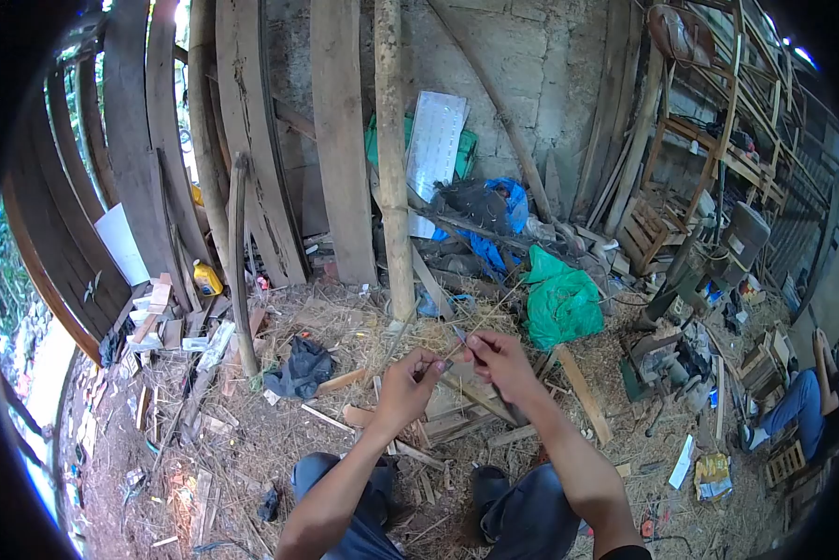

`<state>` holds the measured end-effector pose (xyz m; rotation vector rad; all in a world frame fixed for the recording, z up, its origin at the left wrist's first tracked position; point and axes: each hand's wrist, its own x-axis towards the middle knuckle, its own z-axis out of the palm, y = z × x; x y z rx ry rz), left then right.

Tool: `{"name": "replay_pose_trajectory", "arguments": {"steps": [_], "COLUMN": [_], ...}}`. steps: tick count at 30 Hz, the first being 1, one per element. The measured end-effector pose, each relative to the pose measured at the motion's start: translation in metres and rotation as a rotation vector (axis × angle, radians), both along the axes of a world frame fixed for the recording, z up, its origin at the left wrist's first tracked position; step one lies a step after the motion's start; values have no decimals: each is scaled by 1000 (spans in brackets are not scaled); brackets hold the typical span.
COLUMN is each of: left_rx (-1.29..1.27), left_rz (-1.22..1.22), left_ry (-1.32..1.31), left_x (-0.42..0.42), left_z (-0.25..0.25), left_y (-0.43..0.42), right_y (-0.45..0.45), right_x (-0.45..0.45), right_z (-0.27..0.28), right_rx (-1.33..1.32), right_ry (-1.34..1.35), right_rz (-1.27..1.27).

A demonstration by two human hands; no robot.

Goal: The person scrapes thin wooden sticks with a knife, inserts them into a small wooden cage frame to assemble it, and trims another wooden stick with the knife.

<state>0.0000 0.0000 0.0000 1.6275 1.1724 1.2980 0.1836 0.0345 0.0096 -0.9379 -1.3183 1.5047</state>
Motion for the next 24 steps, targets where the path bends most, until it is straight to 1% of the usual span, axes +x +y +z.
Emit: {"name": "replay_pose_trajectory", "arguments": {"steps": [2,4,6,8,9,11,12,13,15,16,17,19,20,22,24], "left_rx": [-45,0,39,1,5,18,14,16,28,14,-2,-12,-28,-39,-47], "left_rz": [-11,10,29,1,2,51,51,40,28,48,68,48,26,33,46], "left_ry": [97,52,32,-69,-73,-3,1,7,7,16,27,-4,-36,0,29], "left_x": [0,15,13,11,12,9,8,8,10,11,11,10,9,9,8], "left_z": [9,4,2,2,1,-2,0,3,5,3,2,1,0,1,-2], "left_y": [-3,0,-1,-3,-3,-2,-4,-7,-8,-9,-8,-5,-5,-6,-7], "right_y": [1,2,0,-3,-5,-7,0,0,4,5,6,-4,-2,2,7], "right_x": [3,14,9,3,2,-3,0,6,16,17,17,7,8,11,18], "right_z": [5,13,11,3,4,4,3,0,7,-1,-2,8,5,3,6], "right_rx": [-60,-42,-32,91,95,182,105,96,26,59,64,-45,-50,9,13], "right_ry": [50,6,-15,-147,-150,-201,-33,-33,52,2,0,30,34,36,68], "right_rz": [-3,-20,-39,2,4,-93,-225,-227,-220,-99,-96,48,46,-148,-188]}}
